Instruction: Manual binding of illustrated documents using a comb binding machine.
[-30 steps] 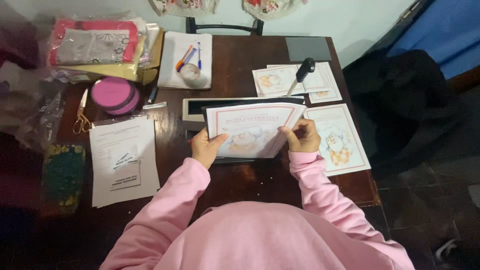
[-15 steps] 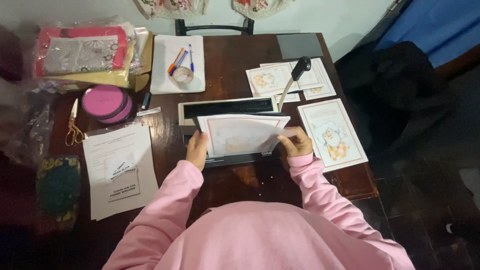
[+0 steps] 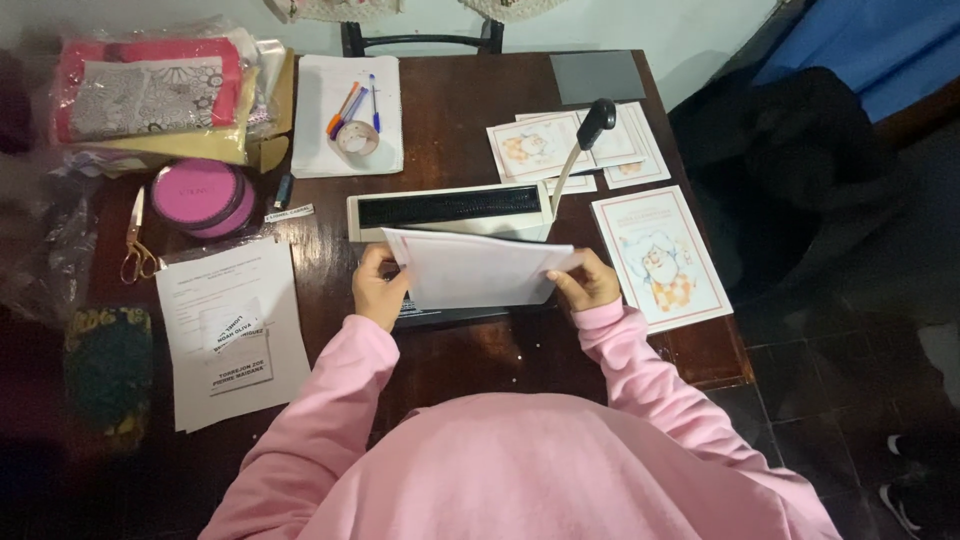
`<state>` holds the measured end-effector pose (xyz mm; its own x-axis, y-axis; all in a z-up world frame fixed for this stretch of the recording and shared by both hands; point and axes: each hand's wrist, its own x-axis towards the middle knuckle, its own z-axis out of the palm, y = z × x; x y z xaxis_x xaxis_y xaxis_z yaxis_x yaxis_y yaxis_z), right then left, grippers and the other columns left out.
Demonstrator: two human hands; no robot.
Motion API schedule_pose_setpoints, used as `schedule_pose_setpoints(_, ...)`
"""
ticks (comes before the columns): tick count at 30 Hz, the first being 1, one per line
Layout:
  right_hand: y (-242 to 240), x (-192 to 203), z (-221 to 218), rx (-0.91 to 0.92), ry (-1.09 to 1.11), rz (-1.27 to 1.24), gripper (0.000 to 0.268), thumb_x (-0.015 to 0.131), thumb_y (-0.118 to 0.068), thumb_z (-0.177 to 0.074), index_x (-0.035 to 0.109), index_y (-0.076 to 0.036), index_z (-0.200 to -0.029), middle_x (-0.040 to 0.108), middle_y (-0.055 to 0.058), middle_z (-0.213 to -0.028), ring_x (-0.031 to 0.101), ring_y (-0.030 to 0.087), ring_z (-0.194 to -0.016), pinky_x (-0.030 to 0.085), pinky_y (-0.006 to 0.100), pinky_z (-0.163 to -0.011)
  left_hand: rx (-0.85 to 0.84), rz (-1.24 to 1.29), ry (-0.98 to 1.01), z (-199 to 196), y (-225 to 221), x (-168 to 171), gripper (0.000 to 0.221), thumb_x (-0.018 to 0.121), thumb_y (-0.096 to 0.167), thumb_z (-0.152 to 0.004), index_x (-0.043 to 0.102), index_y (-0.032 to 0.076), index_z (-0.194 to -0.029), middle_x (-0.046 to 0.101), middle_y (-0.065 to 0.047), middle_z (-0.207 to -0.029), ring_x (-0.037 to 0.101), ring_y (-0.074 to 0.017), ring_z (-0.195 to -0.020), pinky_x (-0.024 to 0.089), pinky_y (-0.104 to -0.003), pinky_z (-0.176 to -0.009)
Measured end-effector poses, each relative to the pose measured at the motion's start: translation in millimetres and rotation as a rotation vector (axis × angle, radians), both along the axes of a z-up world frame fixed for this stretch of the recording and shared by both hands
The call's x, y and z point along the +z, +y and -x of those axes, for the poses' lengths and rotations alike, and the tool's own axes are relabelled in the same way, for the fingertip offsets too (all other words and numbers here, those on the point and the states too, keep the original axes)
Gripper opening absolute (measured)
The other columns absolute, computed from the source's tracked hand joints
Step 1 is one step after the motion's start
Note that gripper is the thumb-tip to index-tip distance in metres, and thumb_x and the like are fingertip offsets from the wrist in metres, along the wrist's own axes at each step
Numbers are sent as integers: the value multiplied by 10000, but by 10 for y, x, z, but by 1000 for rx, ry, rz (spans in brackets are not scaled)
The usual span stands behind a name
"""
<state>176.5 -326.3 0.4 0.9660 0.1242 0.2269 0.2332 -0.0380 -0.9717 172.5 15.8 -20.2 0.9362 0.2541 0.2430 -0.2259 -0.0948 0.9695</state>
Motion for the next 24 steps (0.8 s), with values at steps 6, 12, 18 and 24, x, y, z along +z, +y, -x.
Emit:
schedule_pose_setpoints(6,76,92,-94,-32,-33,-20,169,732,-25,-956,619,-45,-1080,681,1,-939,614,68,-843,507,228,-764,14,-87,-2,28,77,105,142,811,3,-840,718,42,-940,627,26,-950,580,-57,-760,479,-224,-659)
schedule_pose_setpoints(12,-20,-22,-48,-21,-72,31,174,745,-22,-971,619,-29,-1090,687,20,-979,633,84,-887,530,238,-809,33,-266,124,99,66,192,212,816,-7,-813,738,49,-1003,753,-33,-874,705,-107,-788,545,-241,-715)
schedule_pose_setpoints(18,-86,139,-30,73,-30,-26,329,768,-14,-902,634,-13,-1202,672,36,-1086,646,95,-979,546,251,-870,-8,-86,39,125,51,31,243,776,36,-873,603,9,-1041,788,-87,-993,736,-100,-903,573,-244,-786)
schedule_pose_setpoints(24,-180,110,-85,22,-137,207,163,829,-23,-891,680,-10,-954,647,45,-901,609,115,-820,510,249,-738,-31,-55,160,164,64,-90,161,714,4,-944,721,-20,-1103,780,-90,-976,705,-106,-890,557,-257,-771)
